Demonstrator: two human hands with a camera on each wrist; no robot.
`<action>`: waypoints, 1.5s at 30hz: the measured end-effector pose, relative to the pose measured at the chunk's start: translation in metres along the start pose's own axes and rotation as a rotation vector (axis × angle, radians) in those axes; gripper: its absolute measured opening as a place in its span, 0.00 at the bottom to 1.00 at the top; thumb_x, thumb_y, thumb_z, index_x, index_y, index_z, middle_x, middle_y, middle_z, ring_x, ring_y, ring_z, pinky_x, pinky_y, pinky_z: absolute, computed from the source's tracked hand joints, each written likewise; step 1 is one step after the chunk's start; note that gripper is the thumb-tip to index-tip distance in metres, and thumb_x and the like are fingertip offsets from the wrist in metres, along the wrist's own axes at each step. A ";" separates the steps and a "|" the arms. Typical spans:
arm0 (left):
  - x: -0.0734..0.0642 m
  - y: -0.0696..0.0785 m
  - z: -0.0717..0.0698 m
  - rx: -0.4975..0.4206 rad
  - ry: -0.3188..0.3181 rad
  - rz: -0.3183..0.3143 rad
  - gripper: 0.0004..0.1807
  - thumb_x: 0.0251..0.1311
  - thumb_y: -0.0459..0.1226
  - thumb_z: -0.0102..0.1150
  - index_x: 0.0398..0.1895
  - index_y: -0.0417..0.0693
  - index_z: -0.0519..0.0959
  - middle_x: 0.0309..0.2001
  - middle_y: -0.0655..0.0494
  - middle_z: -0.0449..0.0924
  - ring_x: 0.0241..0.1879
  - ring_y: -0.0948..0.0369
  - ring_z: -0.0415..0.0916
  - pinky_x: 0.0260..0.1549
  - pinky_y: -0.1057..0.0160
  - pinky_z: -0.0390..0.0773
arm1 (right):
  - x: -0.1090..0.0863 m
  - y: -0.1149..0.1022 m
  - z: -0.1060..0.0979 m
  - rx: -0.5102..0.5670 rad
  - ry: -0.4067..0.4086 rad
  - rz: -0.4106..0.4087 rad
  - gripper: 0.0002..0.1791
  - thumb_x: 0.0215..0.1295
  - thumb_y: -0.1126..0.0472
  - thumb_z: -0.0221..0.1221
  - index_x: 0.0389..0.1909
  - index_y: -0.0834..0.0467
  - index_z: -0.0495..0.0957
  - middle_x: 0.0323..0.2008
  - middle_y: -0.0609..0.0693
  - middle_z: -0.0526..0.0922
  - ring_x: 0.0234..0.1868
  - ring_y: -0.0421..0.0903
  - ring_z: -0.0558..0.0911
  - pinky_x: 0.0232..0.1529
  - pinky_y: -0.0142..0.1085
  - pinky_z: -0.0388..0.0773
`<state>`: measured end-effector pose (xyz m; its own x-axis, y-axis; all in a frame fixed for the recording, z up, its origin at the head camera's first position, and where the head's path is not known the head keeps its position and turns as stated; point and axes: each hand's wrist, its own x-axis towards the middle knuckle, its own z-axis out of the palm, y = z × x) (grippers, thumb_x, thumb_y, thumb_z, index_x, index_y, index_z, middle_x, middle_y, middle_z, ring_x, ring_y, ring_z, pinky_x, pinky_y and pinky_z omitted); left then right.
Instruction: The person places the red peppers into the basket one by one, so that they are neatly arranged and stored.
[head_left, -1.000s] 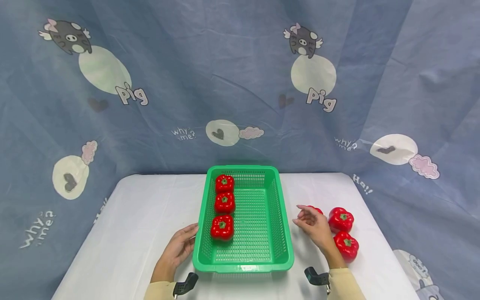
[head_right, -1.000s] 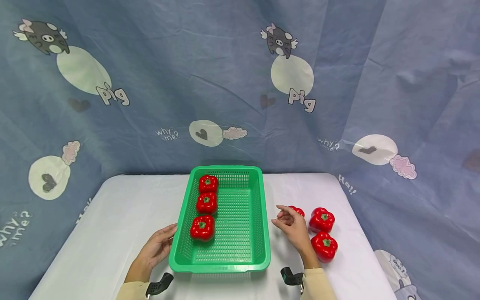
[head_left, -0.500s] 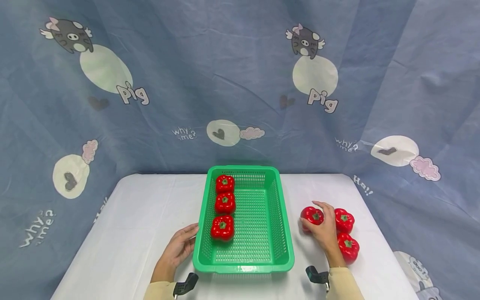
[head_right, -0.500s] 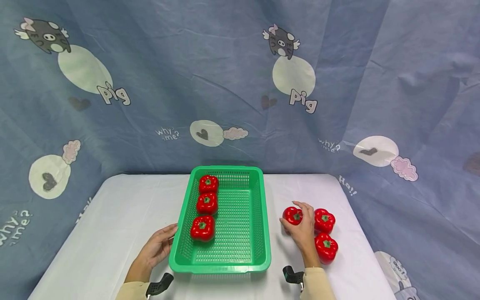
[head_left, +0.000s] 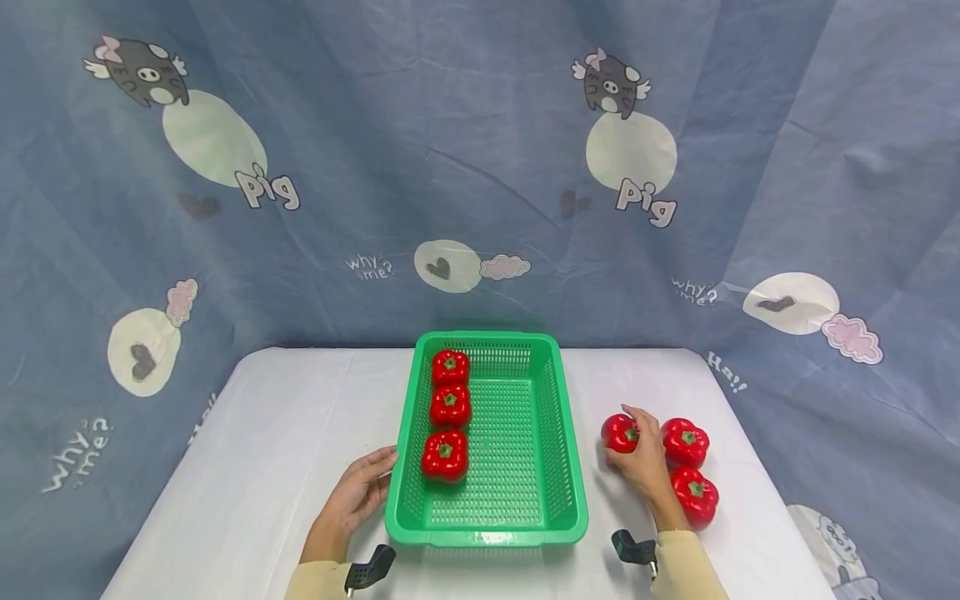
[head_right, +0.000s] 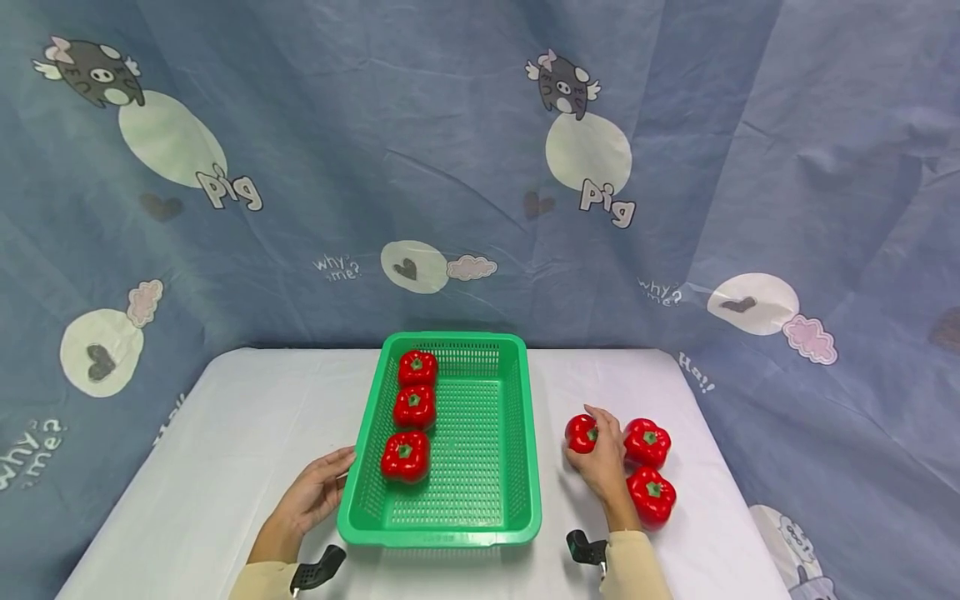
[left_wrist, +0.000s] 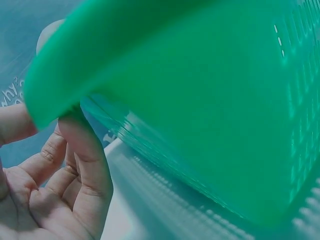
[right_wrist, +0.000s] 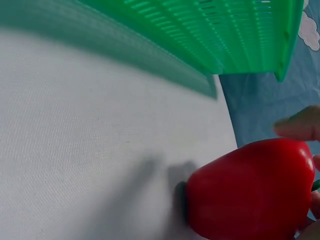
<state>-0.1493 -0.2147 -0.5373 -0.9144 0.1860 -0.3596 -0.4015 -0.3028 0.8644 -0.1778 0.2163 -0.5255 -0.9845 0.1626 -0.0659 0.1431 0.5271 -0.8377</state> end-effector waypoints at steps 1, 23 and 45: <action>0.000 0.000 0.000 -0.001 -0.001 -0.002 0.23 0.69 0.35 0.53 0.61 0.30 0.67 0.42 0.55 0.83 0.43 0.61 0.82 0.47 0.62 0.81 | 0.000 0.000 0.000 -0.009 -0.006 -0.001 0.46 0.50 0.70 0.67 0.70 0.57 0.56 0.69 0.62 0.53 0.69 0.64 0.54 0.61 0.62 0.66; 0.000 -0.002 -0.002 -0.005 -0.005 0.003 0.20 0.69 0.34 0.52 0.60 0.32 0.69 0.42 0.55 0.83 0.43 0.61 0.82 0.46 0.63 0.81 | 0.003 0.000 0.000 -0.110 -0.114 0.029 0.49 0.51 0.68 0.68 0.72 0.63 0.52 0.69 0.65 0.49 0.68 0.67 0.52 0.60 0.64 0.65; -0.001 0.000 0.002 -0.014 -0.003 -0.003 0.20 0.69 0.35 0.52 0.60 0.34 0.69 0.42 0.56 0.83 0.43 0.61 0.82 0.47 0.61 0.81 | 0.007 -0.003 -0.005 -0.170 -0.156 0.001 0.47 0.49 0.67 0.71 0.70 0.61 0.59 0.63 0.66 0.61 0.65 0.68 0.61 0.58 0.65 0.68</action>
<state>-0.1478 -0.2134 -0.5366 -0.9132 0.1894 -0.3608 -0.4046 -0.3155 0.8583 -0.1850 0.2201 -0.5204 -0.9862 0.0393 -0.1605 0.1460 0.6625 -0.7347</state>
